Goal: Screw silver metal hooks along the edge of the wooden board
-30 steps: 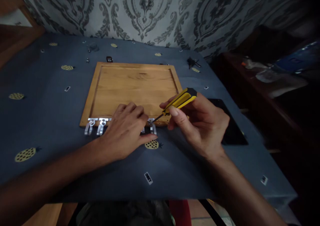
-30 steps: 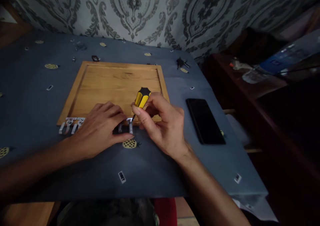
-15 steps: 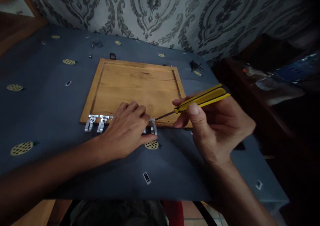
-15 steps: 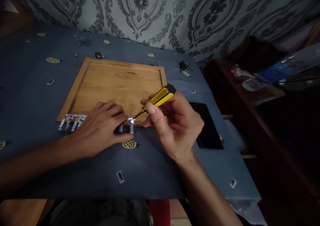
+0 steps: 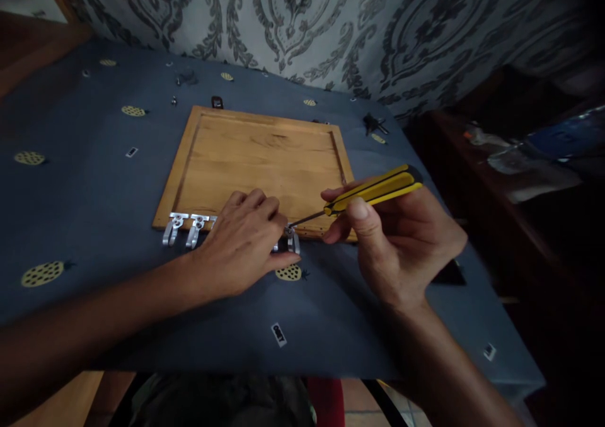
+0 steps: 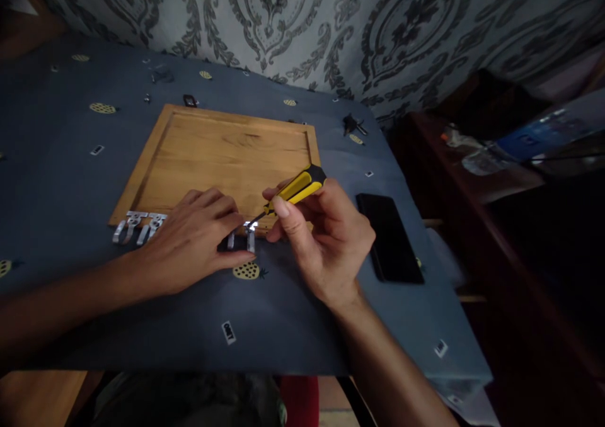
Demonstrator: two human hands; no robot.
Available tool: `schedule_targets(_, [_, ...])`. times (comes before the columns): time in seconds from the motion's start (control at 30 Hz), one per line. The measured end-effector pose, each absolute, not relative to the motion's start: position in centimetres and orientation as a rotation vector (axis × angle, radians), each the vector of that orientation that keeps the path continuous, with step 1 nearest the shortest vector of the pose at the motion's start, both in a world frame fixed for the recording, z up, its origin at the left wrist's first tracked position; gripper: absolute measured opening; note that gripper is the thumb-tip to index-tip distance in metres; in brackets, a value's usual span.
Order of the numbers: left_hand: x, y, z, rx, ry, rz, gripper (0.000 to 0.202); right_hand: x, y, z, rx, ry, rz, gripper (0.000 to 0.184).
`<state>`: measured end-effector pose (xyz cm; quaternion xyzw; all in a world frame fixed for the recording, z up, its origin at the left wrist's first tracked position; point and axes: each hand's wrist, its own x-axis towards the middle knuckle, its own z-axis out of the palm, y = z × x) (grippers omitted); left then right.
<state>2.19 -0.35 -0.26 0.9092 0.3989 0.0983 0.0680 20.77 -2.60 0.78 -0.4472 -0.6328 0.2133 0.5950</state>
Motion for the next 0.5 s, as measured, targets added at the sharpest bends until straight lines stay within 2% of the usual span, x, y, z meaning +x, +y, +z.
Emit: schedule_targets(0.5, [2.18,-0.33,-0.12,2.761,1.197,0.284,0.039,20.87,-2.85,1.18,-1.125,-1.520,0.455,0.014])
